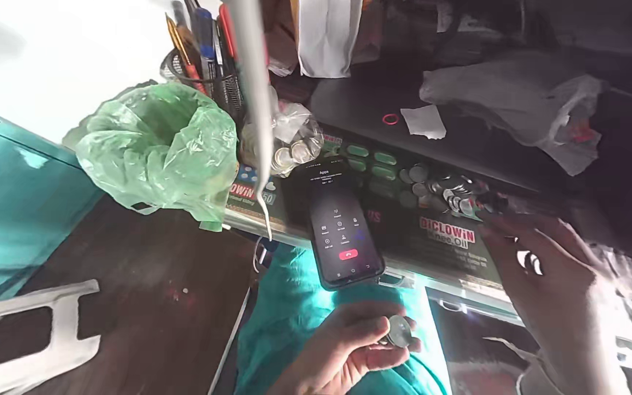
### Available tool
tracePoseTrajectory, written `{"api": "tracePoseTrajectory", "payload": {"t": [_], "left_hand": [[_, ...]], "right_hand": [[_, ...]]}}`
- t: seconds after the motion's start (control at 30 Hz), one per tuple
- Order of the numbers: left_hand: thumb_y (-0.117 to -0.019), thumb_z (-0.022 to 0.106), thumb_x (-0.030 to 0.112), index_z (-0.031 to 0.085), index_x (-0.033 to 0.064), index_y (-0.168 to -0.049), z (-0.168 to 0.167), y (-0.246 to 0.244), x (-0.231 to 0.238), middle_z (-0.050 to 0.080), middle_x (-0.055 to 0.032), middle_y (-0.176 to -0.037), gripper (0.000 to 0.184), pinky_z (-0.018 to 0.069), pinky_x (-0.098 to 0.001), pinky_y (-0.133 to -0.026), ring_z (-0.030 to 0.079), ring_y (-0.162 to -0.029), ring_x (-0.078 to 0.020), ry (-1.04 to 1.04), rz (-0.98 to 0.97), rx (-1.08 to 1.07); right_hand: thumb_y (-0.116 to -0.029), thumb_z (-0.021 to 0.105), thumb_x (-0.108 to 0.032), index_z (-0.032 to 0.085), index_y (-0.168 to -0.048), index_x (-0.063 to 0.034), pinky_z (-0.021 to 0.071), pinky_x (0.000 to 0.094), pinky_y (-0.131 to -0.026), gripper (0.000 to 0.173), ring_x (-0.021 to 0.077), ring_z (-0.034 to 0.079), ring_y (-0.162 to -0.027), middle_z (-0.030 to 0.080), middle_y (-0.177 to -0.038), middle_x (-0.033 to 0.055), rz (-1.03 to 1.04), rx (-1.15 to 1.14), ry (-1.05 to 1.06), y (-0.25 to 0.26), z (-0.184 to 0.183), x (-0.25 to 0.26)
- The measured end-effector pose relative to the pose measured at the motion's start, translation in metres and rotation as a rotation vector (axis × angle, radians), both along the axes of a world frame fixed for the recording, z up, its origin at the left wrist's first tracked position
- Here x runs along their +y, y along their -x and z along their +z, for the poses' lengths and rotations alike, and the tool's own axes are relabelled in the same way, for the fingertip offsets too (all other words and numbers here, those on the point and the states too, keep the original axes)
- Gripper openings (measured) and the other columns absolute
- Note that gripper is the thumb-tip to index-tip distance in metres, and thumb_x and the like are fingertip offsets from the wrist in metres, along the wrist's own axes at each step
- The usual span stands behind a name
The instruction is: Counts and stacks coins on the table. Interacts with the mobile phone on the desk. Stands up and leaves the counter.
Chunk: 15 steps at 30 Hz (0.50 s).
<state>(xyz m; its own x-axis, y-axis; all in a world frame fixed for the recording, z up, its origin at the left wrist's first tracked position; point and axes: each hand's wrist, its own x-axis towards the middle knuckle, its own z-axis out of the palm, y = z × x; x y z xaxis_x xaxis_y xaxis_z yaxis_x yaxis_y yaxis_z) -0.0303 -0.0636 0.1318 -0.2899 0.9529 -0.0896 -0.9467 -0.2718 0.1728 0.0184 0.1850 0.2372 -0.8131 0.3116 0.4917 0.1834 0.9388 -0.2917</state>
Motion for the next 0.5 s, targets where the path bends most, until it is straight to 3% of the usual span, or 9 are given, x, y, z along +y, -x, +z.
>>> {"api": "tracePoseTrajectory", "payload": {"t": [0.13,0.3,0.43,0.5], "left_hand": [[-0.1028,0.057,0.009,0.069,0.0050,-0.127,-0.004,0.003,-0.001,0.070,-0.0157,-0.125,0.027,0.0564,-0.0332,-0.099,0.069,-0.115,-0.0255,-0.019,0.008,-0.010],[-0.1015,0.060,0.010,0.070,0.0066,-0.125,-0.007,0.007,-0.002,0.070,-0.0149,-0.127,0.026,0.0579,-0.0315,-0.096,0.070,-0.114,-0.0235,-0.024,0.013,0.003],[-0.1030,0.058,0.013,0.069,0.0067,-0.127,-0.010,0.009,0.001,0.070,-0.0130,-0.124,0.027,0.0587,-0.0323,-0.094,0.071,-0.109,-0.0218,-0.025,0.010,-0.004],[-0.1036,0.057,0.014,0.068,0.0066,-0.128,-0.009,0.010,0.003,0.070,-0.0120,-0.123,0.028,0.0583,-0.0323,-0.095,0.071,-0.110,-0.0213,-0.022,-0.001,-0.010]], "right_hand": [[-0.1003,0.061,-0.020,0.079,-0.105,-0.0037,0.0500,0.0269,-0.083,0.024,0.0191,0.064,-0.094,0.071,-0.098,0.0161,0.045,0.022,-0.005,0.015,-0.007,-0.009],[-0.1012,0.060,-0.018,0.079,-0.108,-0.0070,0.0499,0.0277,-0.084,0.024,0.0185,0.064,-0.093,0.071,-0.097,0.0134,0.023,0.010,-0.011,0.025,-0.015,-0.013],[-0.0998,0.055,-0.014,0.078,-0.116,-0.0102,0.0479,0.0316,-0.085,0.029,0.0227,0.060,-0.094,0.067,-0.099,0.0150,0.054,-0.030,-0.039,0.034,-0.021,-0.019],[-0.1023,0.058,-0.023,0.076,-0.122,-0.0110,0.0472,0.0364,-0.086,0.030,0.0265,0.058,-0.096,0.065,-0.103,0.0169,0.096,-0.070,-0.059,0.040,-0.023,-0.024]]}}
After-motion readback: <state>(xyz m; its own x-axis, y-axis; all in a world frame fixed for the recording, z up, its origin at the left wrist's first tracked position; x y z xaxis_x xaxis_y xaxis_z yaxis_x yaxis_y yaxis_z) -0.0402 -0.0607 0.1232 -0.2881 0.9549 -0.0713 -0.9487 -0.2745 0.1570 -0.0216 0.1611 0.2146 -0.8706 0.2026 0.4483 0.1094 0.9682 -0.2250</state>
